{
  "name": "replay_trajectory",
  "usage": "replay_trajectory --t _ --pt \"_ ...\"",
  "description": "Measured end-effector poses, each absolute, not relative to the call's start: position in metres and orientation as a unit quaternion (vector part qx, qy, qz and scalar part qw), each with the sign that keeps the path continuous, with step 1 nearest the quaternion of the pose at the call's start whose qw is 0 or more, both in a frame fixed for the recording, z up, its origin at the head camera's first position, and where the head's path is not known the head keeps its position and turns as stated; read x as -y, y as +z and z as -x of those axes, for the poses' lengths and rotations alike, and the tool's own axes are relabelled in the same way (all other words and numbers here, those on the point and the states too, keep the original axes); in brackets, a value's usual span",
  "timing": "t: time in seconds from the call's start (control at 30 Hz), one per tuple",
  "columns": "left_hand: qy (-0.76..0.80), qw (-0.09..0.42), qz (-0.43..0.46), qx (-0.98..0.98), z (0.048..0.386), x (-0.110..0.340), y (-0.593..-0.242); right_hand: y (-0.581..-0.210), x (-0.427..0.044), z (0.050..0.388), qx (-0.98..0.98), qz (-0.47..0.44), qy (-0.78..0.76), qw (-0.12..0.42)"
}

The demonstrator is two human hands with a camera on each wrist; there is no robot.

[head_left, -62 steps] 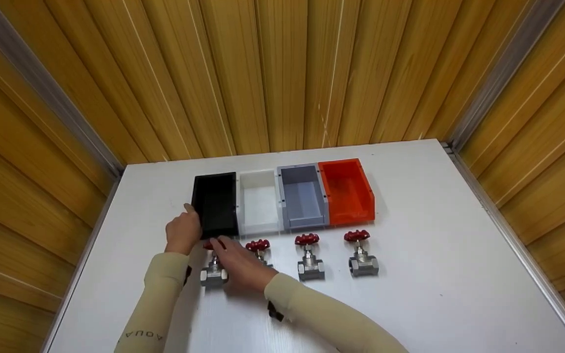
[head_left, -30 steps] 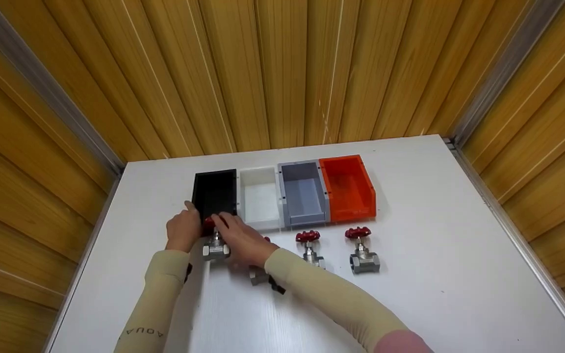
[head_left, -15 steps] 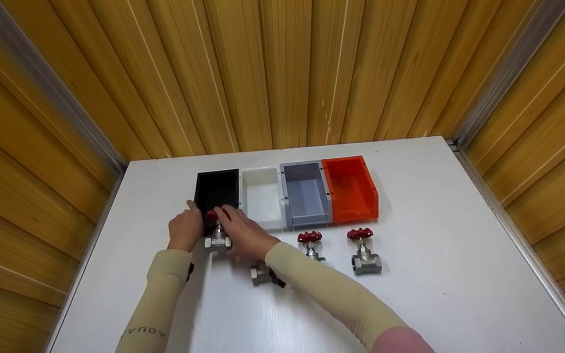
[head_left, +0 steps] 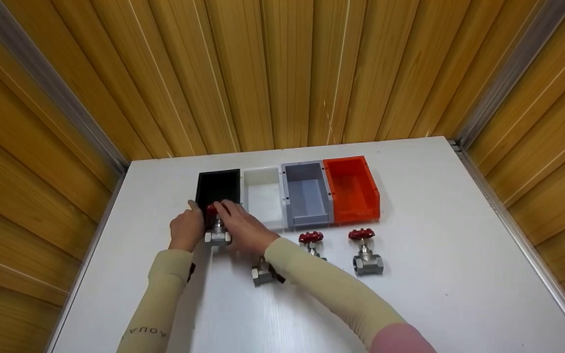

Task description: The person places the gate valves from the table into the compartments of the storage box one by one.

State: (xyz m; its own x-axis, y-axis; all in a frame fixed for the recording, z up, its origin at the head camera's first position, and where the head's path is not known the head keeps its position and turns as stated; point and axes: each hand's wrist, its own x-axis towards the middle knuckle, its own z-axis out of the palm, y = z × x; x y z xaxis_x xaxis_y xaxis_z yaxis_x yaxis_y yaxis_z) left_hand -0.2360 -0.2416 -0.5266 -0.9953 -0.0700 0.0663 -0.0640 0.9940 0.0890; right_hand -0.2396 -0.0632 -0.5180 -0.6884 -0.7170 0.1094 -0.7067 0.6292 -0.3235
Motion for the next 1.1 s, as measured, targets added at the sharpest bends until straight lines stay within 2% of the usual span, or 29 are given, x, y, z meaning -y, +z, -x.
replay_trajectory --t 0.7,1.1 --pt "-0.037 0.027 -0.038 0.998 0.238 0.242 -0.528 -0.515 0.064 0.255 -0.907 0.388 -0.162 0.001" --pt "-0.044 0.043 -0.039 0.997 0.239 0.243 -0.531 -0.518 0.068 0.263 -0.914 0.363 -0.179 0.027"
